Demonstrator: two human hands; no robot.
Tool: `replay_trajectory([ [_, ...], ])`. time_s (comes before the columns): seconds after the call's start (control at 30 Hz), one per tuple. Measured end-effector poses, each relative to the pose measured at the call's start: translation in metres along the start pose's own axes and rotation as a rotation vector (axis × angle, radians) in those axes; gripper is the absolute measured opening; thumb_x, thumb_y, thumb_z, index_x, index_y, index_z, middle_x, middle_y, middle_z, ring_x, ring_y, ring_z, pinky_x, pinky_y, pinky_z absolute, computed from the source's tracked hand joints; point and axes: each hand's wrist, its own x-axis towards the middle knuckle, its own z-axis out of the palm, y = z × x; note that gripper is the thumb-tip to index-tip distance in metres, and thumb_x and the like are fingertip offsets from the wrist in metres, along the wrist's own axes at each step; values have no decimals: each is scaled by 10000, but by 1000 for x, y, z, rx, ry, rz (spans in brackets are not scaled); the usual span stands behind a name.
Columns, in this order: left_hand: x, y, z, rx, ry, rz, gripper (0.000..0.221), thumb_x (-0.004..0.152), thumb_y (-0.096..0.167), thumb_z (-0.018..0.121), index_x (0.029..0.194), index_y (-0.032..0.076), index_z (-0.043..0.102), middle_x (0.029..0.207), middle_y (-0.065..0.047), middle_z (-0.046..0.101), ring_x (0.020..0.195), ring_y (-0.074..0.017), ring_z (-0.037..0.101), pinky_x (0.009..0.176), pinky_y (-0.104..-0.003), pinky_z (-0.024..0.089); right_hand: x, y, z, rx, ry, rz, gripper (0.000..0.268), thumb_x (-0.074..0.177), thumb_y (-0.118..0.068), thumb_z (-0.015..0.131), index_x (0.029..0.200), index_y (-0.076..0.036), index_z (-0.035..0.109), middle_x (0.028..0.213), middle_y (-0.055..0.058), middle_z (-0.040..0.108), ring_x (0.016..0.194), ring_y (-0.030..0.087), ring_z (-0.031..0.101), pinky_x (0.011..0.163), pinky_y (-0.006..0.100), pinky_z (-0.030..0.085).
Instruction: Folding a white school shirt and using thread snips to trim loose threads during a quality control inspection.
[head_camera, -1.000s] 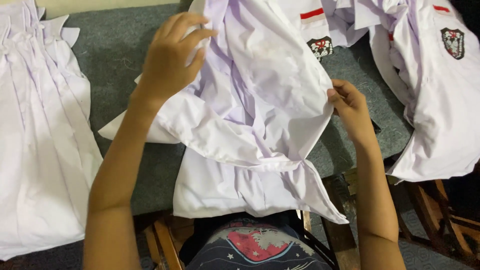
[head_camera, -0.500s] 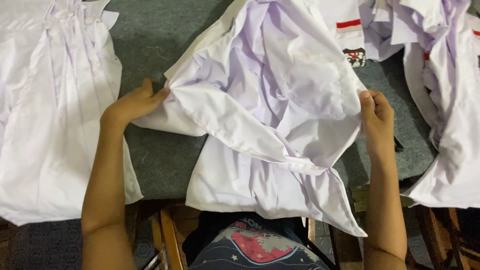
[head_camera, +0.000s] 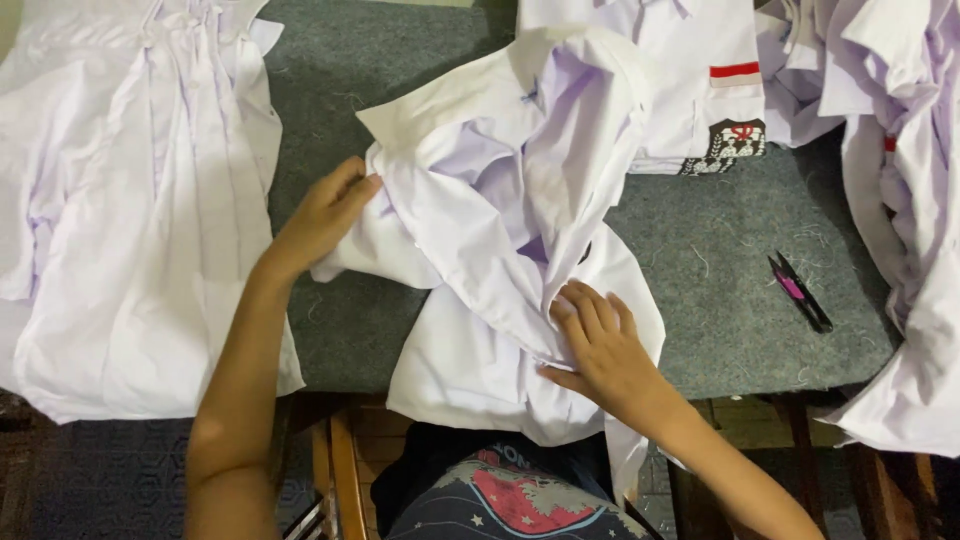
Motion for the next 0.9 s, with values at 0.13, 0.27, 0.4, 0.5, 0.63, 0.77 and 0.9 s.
replay_trajectory([
  [0.13, -16, 11, 4, -78, -23, 80, 362, 1109, 458, 490, 1038, 112, 571, 802, -59, 524, 789, -193, 543, 736, -333, 452, -9, -1, -20, 30, -144, 51, 760, 878, -297, 704, 1526, -135, 341, 1527, 132, 370, 1510, 342, 276, 1118, 664, 316],
  [0.27, -35, 33, -5, -147, -6, 84, 335, 1111, 435, 513, 1041, 114, 577, 771, -37, 543, 755, -158, 538, 741, -295, 460, -19, 20, -42, 252, -61, 29, 591, 851, -59, 657, 1426, -61, 524, 1402, 200, 558, 1358, 432, 507, 1047, 598, 448],
  [0.4, -50, 53, -17, -313, -34, -46, 290, 1046, 418, 550, 1130, 141, 560, 909, -13, 606, 809, -102, 586, 728, -264, 467, -35, 69, -46, 303, 397, 241, 280, 918, 26, 638, 1194, -16, 657, 983, 146, 707, 897, 315, 668, 765, 419, 520],
  [0.5, -65, 85, -14, -247, -116, -228, 418, 919, 466, 552, 1211, 176, 474, 1059, -5, 603, 875, -131, 620, 665, -259, 497, -33, 85, -70, 158, 499, 238, 187, 970, 151, 598, 1127, 66, 653, 926, 154, 679, 767, 244, 634, 658, 345, 508],
  [0.63, -92, 119, 3, 140, -353, -409, 468, 925, 516, 476, 1282, 228, 381, 925, -94, 729, 551, -166, 576, 397, -228, 388, -33, 129, -88, -261, 708, 187, 236, 955, 199, 586, 1129, 72, 685, 952, 194, 625, 781, 305, 584, 663, 421, 428],
  [0.77, -123, 111, 13, 88, -630, -210, 539, 874, 588, 489, 1169, 158, 351, 981, -20, 571, 795, -118, 600, 551, -228, 549, -31, 120, -131, -343, 869, -4, 157, 1072, 236, 539, 1122, 168, 671, 1065, 280, 660, 904, 424, 606, 717, 469, 393],
  [0.9, -128, 95, 24, 371, -863, -197, 325, 1037, 492, 448, 1133, 189, 380, 822, -37, 571, 704, -184, 600, 687, -351, 452, -28, 123, -120, -555, 820, -111, 161, 1072, 178, 668, 1023, 35, 723, 1002, 193, 728, 833, 318, 625, 642, 391, 384],
])
